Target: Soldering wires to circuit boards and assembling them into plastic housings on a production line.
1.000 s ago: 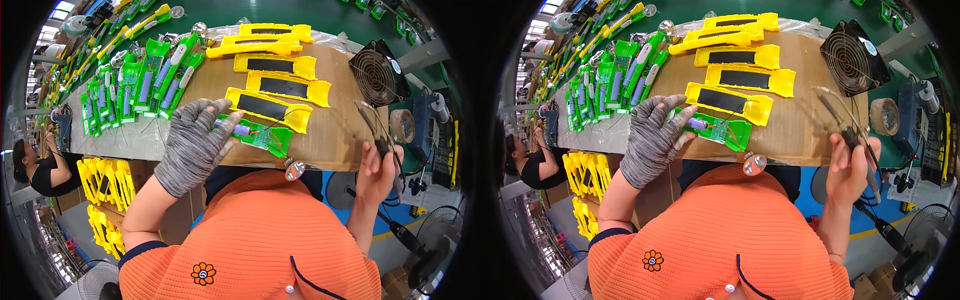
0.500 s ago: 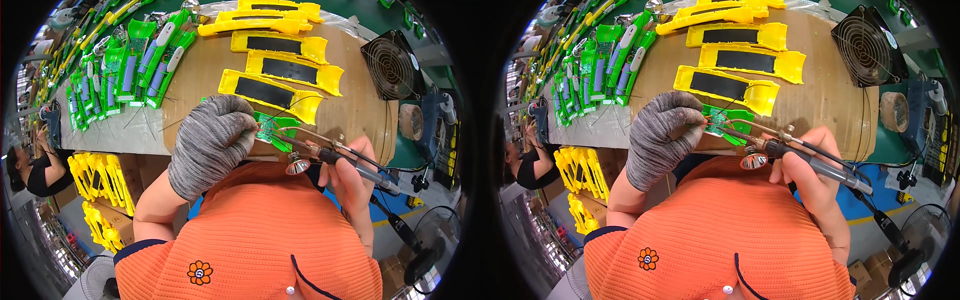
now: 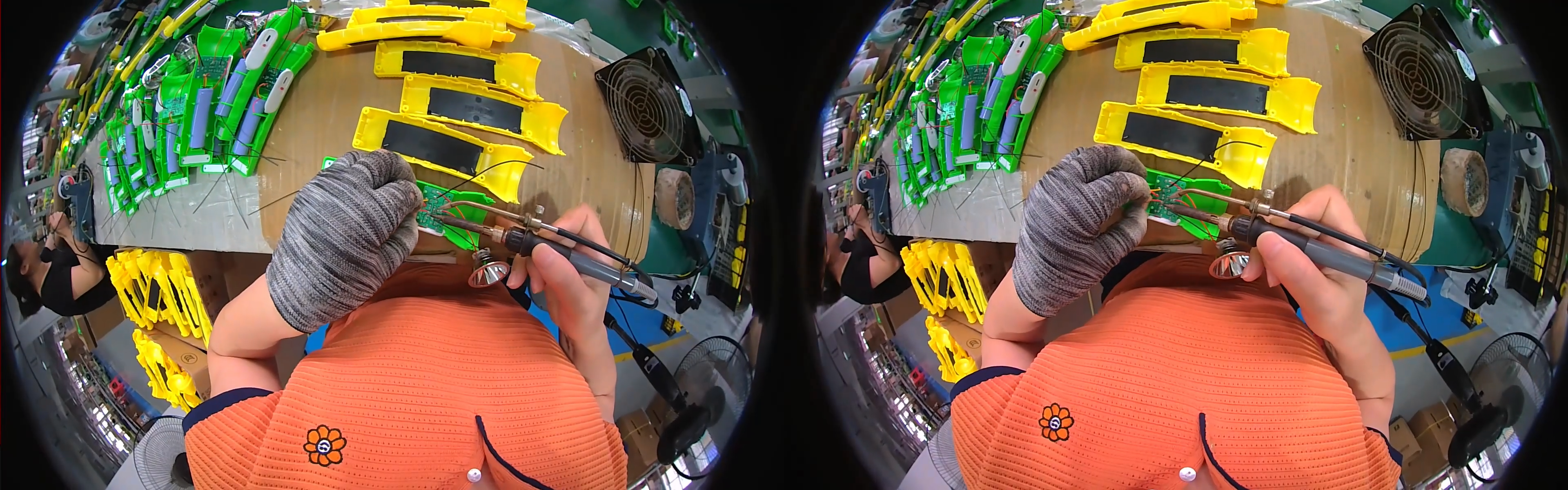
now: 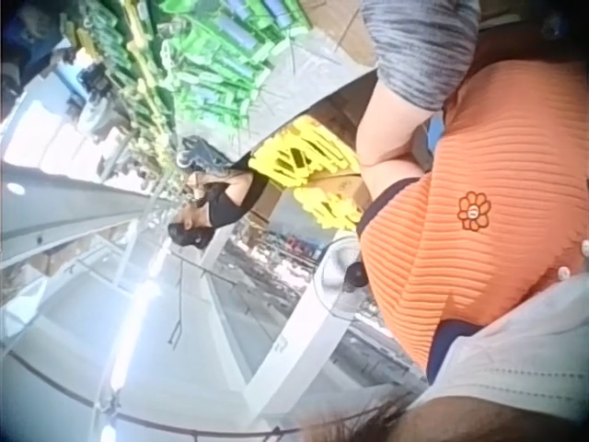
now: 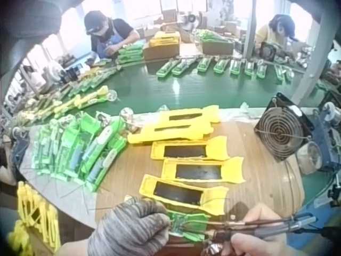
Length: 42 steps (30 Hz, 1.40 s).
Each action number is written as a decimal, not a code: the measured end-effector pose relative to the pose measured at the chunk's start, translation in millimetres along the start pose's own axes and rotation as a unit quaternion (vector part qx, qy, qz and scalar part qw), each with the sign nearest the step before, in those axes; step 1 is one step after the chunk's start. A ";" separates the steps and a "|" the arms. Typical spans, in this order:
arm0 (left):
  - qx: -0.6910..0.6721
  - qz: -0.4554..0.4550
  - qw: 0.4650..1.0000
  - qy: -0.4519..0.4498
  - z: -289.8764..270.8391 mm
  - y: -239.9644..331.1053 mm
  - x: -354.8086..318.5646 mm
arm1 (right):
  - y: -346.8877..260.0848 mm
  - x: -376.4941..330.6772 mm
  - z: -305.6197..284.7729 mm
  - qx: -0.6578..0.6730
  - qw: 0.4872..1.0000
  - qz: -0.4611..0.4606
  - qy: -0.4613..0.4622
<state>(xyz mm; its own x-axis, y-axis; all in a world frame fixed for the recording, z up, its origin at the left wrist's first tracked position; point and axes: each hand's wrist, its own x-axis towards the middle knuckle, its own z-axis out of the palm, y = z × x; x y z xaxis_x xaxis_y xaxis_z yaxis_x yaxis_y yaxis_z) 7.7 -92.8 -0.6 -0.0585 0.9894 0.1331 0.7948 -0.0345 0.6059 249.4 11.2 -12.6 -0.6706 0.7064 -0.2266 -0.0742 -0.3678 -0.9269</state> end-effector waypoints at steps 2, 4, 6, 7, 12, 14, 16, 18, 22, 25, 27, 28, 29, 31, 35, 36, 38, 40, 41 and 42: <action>0.003 0.000 1.000 -0.008 -0.6 -0.8 0.0 | 0.8 0.4 -0.4 -0.001 1.000 0.000 -0.003; 0.003 0.014 1.000 -0.009 -0.3 -2.1 0.3 | 0.3 1.0 -0.8 -0.015 1.000 0.005 0.000; 0.006 0.017 1.000 -0.009 -0.5 -2.1 -0.1 | -0.1 0.8 0.5 -0.018 1.000 0.007 0.005; 0.008 0.021 1.000 -0.009 -0.7 -2.1 -0.2 | -0.2 0.7 1.5 -0.021 1.000 0.008 0.008; 0.010 0.023 0.999 -0.023 -4.1 -0.2 1.2 | -2.6 0.8 4.0 -0.028 0.999 0.019 0.018; 0.013 0.025 0.999 -0.027 -5.2 -0.4 2.1 | -2.6 1.0 4.1 -0.027 0.999 0.020 0.017; 0.018 0.037 0.999 -0.030 -5.7 -1.8 3.2 | -1.7 1.5 3.9 -0.021 0.999 0.017 0.018; 0.022 0.033 0.999 -0.037 -5.5 -2.4 4.6 | -1.7 1.8 -0.6 -0.018 1.000 0.020 0.012; 0.028 0.035 0.998 -0.042 -7.1 -1.5 4.6 | -7.9 -4.7 -2.6 -0.008 0.999 -0.010 0.034; 0.033 0.041 0.998 -0.046 -7.8 -2.9 6.2 | -9.5 -4.0 -14.5 0.027 0.998 -0.037 0.033; 0.037 0.042 0.997 -0.052 -8.3 -2.9 6.8 | -15.1 -5.9 -14.8 0.023 0.997 -0.044 0.063; 0.041 0.043 0.997 -0.058 -9.1 -2.4 6.6 | -17.9 -7.5 -15.8 0.024 0.996 -0.042 0.080; 0.042 0.043 0.997 -0.058 -9.7 -1.7 6.1 | -16.2 -8.1 -20.5 0.029 0.995 -0.058 0.074; 0.045 0.027 0.996 -0.066 -9.9 -0.7 5.1 | -17.5 -9.9 -25.7 0.025 0.993 -0.062 0.093; 0.058 0.039 0.994 -0.079 -12.1 -2.6 8.2 | -13.0 -14.2 -37.7 0.039 0.987 -0.076 0.137; 0.033 0.043 0.997 -0.056 -14.1 -1.9 13.5 | -11.3 -14.2 -38.9 0.053 0.981 -0.091 0.162; 0.002 0.044 0.999 -0.005 -17.3 3.6 21.5 | -11.9 -15.3 -41.6 0.067 0.981 -0.089 0.158; 0.009 0.091 0.994 0.063 -7.4 10.7 39.0 | -12.3 -15.5 -42.1 0.080 0.981 -0.088 0.155; -0.009 0.088 0.993 0.084 4.2 11.3 44.2 | -10.7 -13.5 -38.6 0.103 0.979 -0.096 0.150; -0.028 0.064 0.996 0.059 13.9 14.2 46.3 | -8.8 -12.0 -35.6 0.127 0.976 -0.104 0.145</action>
<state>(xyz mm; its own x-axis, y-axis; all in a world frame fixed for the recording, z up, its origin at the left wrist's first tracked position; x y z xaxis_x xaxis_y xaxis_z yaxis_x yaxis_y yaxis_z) 24.7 -45.6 3.3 -0.0321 0.9529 0.3014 0.7655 -0.1704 0.6204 284.4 27.5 -12.3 -0.3879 0.9092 -0.1510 -0.3911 -0.3108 -0.8663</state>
